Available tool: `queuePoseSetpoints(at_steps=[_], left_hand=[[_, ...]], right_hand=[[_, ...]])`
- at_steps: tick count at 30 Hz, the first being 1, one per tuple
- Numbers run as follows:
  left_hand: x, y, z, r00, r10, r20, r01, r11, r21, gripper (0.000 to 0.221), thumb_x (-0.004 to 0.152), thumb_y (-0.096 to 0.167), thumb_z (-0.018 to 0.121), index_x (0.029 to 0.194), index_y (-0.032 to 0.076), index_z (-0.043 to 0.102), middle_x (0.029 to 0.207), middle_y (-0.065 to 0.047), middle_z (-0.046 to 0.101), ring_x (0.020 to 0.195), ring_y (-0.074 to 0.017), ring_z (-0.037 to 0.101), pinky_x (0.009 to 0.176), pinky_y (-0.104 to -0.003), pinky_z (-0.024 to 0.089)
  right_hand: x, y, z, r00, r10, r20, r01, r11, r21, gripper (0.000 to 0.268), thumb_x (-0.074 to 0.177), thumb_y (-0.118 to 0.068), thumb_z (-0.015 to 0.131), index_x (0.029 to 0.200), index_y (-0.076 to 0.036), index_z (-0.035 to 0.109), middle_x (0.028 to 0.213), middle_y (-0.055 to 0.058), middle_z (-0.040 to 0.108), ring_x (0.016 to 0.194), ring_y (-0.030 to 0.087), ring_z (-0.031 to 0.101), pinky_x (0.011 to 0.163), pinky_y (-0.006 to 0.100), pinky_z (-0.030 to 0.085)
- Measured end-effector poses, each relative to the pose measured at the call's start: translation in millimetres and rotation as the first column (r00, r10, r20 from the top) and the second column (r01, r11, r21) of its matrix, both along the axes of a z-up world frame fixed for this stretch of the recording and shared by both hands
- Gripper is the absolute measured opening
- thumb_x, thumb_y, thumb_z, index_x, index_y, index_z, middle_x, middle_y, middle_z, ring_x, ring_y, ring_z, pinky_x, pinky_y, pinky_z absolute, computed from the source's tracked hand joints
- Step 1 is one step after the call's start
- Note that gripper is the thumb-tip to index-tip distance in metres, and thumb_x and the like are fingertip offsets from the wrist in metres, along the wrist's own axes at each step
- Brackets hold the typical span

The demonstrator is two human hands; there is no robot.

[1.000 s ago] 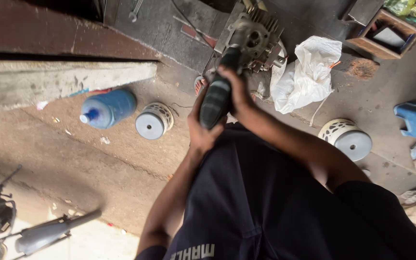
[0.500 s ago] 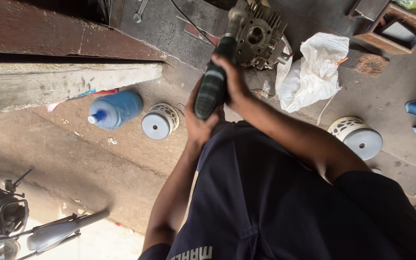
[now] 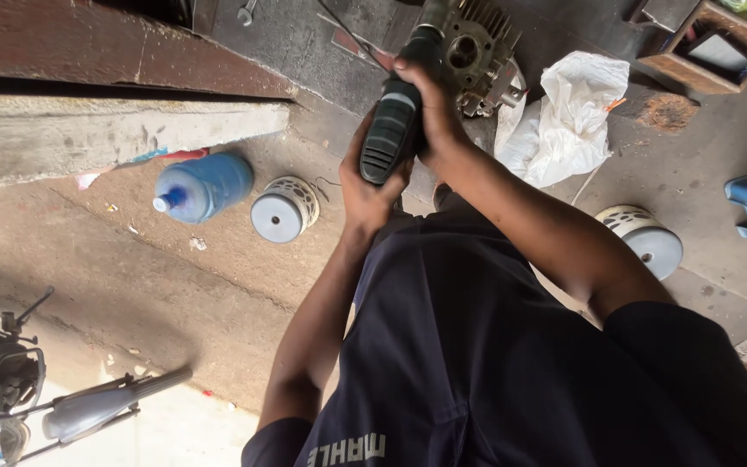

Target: Repairing a motorcycle engine block using a power drill and cleaning parts with a rag.

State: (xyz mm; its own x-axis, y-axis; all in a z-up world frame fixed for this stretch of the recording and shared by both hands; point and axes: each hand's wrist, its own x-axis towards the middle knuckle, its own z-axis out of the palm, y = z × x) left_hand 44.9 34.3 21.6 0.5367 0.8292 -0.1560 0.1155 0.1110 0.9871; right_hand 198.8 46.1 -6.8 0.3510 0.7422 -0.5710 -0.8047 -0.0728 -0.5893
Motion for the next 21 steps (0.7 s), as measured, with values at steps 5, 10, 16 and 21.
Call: queuePoseSetpoints(at_steps=[5,10,16,21], left_hand=[[-23.3,-6.7,5.1,0.994,0.058,-0.091,-0.066,0.994,-0.084,0.100,0.067,0.036,0.072,0.151,-0.007,0.040,0.116,-0.018,0.069,0.089,-0.0231,0.075,0.077,-0.034,0.065],[-73.8,-34.1,-0.7,0.997,0.070,-0.013,-0.071,0.993,-0.092,0.095,0.073,0.035,0.074,0.151,-0.009,0.043,0.120,-0.019,0.069,0.100,-0.0258,0.074,0.089,-0.037,0.064],[-60.6,-32.4,-7.7,0.999,-0.024,-0.046,0.019,0.994,-0.111,0.098,0.073,0.042,0.074,0.151,-0.010,0.043,0.118,-0.019,0.070,0.096,-0.0256,0.075,0.087,-0.037,0.066],[-23.6,-14.0,-16.3,0.998,-0.051,-0.025,0.049,0.997,-0.063,0.105,0.071,0.047,0.071,0.155,-0.008,0.036,0.112,-0.018,0.071,0.087,-0.0238,0.076,0.077,-0.033,0.066]], right_hand=[[-29.2,-9.3,-21.3,0.994,0.107,-0.027,-0.110,0.985,-0.134,0.050,0.078,-0.035,0.079,0.110,-0.001,0.061,0.083,0.007,0.066,0.065,0.020,0.068,0.060,0.033,0.060],[-58.1,-36.4,5.6,0.976,0.208,-0.062,-0.216,0.965,-0.152,0.048,0.077,-0.034,0.078,0.111,-0.005,0.060,0.085,0.006,0.067,0.071,0.018,0.069,0.065,0.034,0.061],[-38.0,-51.8,-17.4,0.957,0.290,0.023,-0.286,0.954,-0.091,0.043,0.080,-0.030,0.077,0.111,-0.003,0.061,0.094,0.009,0.070,0.080,0.019,0.073,0.077,0.035,0.063],[-2.3,-35.9,-14.7,0.987,0.110,0.120,-0.108,0.994,-0.025,0.043,0.080,-0.027,0.077,0.110,0.001,0.064,0.094,0.013,0.072,0.081,0.022,0.073,0.080,0.036,0.064]])
